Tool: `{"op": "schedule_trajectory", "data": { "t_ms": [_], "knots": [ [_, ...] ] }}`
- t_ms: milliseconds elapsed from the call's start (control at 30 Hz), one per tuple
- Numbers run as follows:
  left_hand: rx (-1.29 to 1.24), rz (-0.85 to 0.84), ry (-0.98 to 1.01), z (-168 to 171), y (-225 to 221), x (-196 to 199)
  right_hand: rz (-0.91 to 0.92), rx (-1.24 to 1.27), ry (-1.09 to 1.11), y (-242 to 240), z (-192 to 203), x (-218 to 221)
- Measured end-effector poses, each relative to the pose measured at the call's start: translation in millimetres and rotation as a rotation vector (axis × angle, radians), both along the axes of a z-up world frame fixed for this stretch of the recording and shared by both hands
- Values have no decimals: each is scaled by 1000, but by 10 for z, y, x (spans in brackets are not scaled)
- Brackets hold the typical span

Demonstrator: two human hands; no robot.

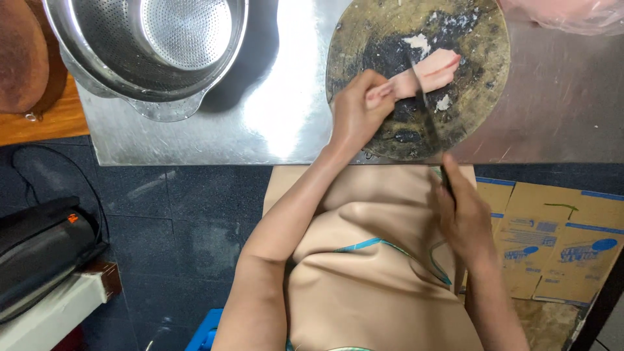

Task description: Slicing and trimming raw meat on a wooden cutting board using a knife

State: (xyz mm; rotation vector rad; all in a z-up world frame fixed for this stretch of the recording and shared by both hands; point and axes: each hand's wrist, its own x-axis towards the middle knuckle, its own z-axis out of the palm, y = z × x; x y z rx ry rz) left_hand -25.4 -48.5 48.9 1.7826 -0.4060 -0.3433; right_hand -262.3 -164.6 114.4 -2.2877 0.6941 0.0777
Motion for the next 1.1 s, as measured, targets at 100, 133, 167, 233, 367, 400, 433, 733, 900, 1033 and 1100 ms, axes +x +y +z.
{"op": "schedule_trajectory", "data": {
  "t_ms": [100, 133, 167, 233, 367, 400, 433, 733, 900, 1033, 1100],
  "knots": [
    [4, 86, -95, -49, 222, -96, 3, 10, 176, 134, 53, -172],
    [8, 87, -89, -64, 318, -152, 5, 14, 182, 191, 42, -160],
    [37, 93, -119, -74, 409, -183, 32, 25, 247, 244, 25, -129],
    [65, 103, -149, -150, 578, -270, 63, 36, 312, 301, -55, -54],
    [123, 42, -139, -340, 740, -379, 165, 105, 345, 228, -249, 259],
    [111, 26, -154, -368, 741, -392, 191, 136, 298, 192, -277, 355],
    [109, 27, -158, -369, 748, -400, 192, 134, 293, 211, -151, 536],
    [7, 130, 39, -441, 917, -365, 267, 179, 317, 173, 292, 550],
    [-119, 48, 348, -492, 1097, -392, 46, 297, 604, 118, 498, 268],
    [190, 82, 473, 51, 826, -271, 102, 86, 363, -135, 92, -377],
    [425, 162, 451, 177, 606, -192, 152, 17, -2, -122, -12, -449]
  ]
}}
